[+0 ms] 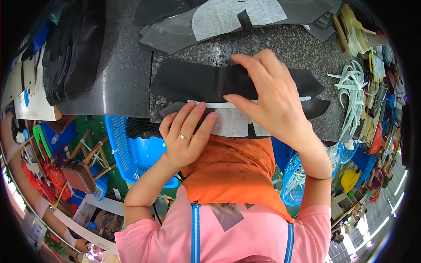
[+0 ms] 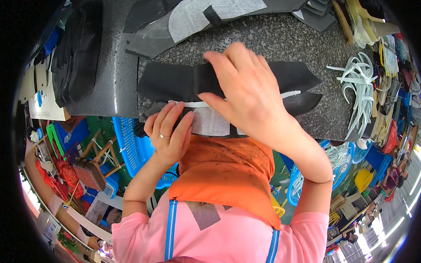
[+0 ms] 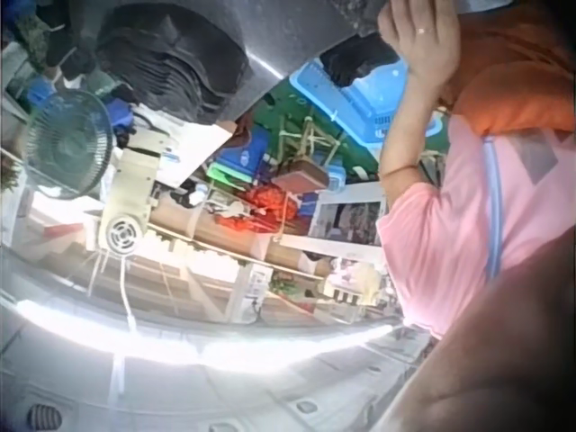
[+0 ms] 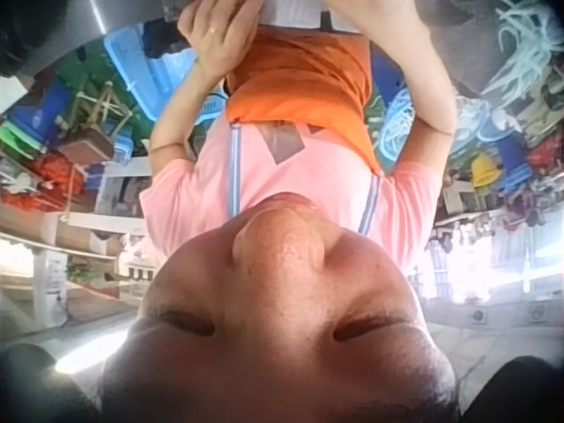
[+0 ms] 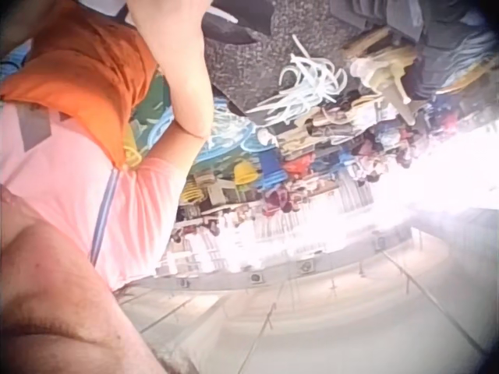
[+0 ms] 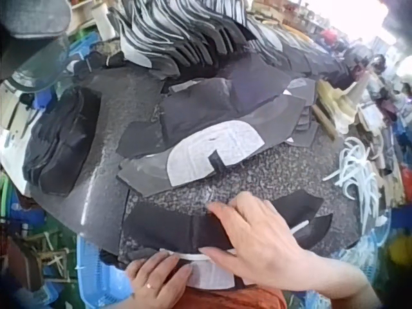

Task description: The person applies white reinforcement strips to the edges of black shoe upper components by hand, pressing them down firmly and smoothing them along the curved edges of the material before moving the finished pieces to a container.

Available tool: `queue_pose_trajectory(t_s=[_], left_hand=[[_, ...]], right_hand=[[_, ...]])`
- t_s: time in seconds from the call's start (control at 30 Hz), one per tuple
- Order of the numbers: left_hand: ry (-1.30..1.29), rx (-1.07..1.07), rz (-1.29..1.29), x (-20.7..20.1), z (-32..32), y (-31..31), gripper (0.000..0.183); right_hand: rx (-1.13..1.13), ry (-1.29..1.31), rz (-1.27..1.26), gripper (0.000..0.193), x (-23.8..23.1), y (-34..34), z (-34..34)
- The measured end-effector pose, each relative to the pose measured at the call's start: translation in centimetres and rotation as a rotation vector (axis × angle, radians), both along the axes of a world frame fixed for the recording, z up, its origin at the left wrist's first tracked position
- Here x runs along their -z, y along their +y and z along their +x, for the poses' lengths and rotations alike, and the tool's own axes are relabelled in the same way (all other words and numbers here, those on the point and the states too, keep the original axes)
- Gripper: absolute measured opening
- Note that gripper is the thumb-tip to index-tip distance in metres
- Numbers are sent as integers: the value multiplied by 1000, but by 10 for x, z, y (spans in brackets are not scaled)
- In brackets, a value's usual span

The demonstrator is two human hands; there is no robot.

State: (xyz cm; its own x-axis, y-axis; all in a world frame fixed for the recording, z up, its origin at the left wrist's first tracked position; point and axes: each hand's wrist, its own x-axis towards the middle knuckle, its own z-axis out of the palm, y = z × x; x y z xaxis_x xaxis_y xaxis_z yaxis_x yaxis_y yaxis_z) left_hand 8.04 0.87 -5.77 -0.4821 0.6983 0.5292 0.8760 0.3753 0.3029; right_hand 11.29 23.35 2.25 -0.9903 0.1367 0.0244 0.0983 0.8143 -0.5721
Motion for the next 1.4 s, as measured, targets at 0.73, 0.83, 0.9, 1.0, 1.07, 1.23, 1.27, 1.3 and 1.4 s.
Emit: queue_pose_trajectory(t_s=[0.73, 0.83, 0.9, 1.0, 1.07, 1.23, 1.27, 1.3, 1.4], left_hand=[[-93, 265, -292, -49, -40, -24, 41], [-169, 175, -462, -70, -41, -35, 54], [-208, -56, -565, -73, -52, -44, 71], [-297, 39, -394, -94, -27, -21, 90], [-745, 185, -9, -78, -3, 19, 88], [-587, 276, 93, -34, -7, 30, 58], [-589, 285, 97, -40, -4, 33, 58], [-566, 242, -27, -54, -1, 38, 52], [-541, 188, -202, -72, 2, 69, 35]], right_hand=[[-644, 71, 151, 21, -1, -15, 29], [-635, 42, 108, 19, -2, -11, 29], [-609, 56, 112, 20, 1, -12, 31], [-599, 116, 127, 21, 1, -17, 23], [-601, 160, 157, 23, -10, -16, 24], [-346, 147, 569, 35, -38, 21, 80], [-319, 18, 649, 37, -35, 32, 82], [-312, 14, 651, 37, -32, 36, 81], [-296, -7, 666, 39, -29, 37, 82]])
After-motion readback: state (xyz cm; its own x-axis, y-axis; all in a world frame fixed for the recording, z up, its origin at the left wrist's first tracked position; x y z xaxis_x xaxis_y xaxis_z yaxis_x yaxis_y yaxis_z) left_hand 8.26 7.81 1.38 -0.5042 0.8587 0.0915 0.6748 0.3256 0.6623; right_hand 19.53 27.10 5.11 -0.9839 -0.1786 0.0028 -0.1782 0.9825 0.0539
